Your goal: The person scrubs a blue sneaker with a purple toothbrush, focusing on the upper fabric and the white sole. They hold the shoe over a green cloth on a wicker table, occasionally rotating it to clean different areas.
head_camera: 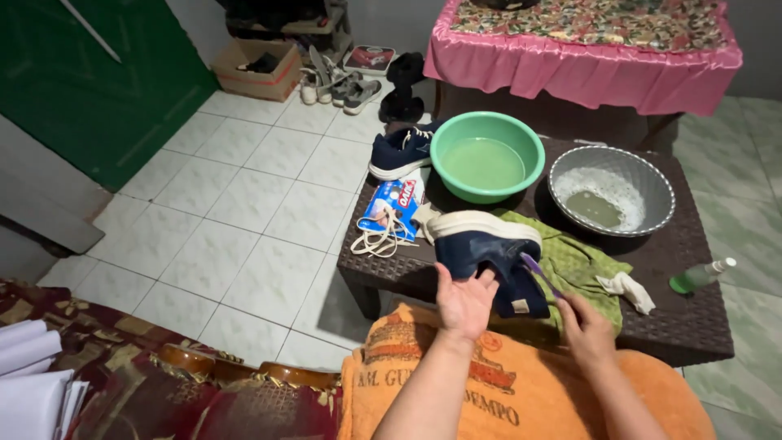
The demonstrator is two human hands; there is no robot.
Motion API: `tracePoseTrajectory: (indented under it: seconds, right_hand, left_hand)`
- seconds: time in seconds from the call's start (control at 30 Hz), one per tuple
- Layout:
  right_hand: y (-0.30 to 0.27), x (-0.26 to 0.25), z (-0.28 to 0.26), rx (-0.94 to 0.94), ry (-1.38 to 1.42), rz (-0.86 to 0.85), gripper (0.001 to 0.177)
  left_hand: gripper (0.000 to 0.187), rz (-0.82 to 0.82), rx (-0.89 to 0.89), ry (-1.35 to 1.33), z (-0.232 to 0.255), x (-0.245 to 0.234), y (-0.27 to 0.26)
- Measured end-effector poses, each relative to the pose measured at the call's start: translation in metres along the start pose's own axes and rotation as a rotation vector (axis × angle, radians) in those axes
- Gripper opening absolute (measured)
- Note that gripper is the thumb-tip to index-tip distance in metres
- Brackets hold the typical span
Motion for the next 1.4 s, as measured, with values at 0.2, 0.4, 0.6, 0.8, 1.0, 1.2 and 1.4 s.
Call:
tracePoseTrajectory:
  seconds: [0.2,0.4,0.6,0.8,1.0,1.2,1.4]
  right_hand:
    - [0.004,-0.003,-0.072,-0.354,-0.002,-0.012,0.023]
    - [0.0,-0.007,-0.006,0.013,-0.039,-0.024,0.027]
    - [0.002,0.005,-0.061,-0.247,0.1,0.072,0.021]
    - [0.006,0.005,0.002,0.158,0.07,-0.032,0.03]
    - [-0.001,0.003,-0.108,-0.201,0.106,0.062,0.018]
    - [0.021,0.052,0.087,0.244,-0.009,-0.053,0.038]
    - [0.009,0.011,-0.064,0.059,0.188,0.022,0.018]
  left_hand:
    - [0.074,0.008,-0.013,-0.029,-0.006,-0.011,0.003]
    - [0.078,-0.03,-0.015,0.023,0.002,-0.015,0.003]
    - [0.063,0.122,-0.007,-0.018,-0.009,-0.018,0.006]
    - [0.065,0.11,-0.013,0.017,-0.007,0.001,-0.005]
    - [0.063,0.092,-0.038,0.031,-0.033,-0.076,0.022]
    - [0.065,0.122,-0.04,-0.032,-0.005,-0.039,0.004]
    - [0.067,0.139,-0.041,-0.048,-0.011,-0.018,0.003]
Point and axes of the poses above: each hand's wrist, its own y-axis towards the middle knuckle, its own x-axis out of the palm, z = x × y, the point moved 5 cm from there along y, towards the middle knuckle, and after that the axes turned 7 degrees about -y, right-handed, at the moved point
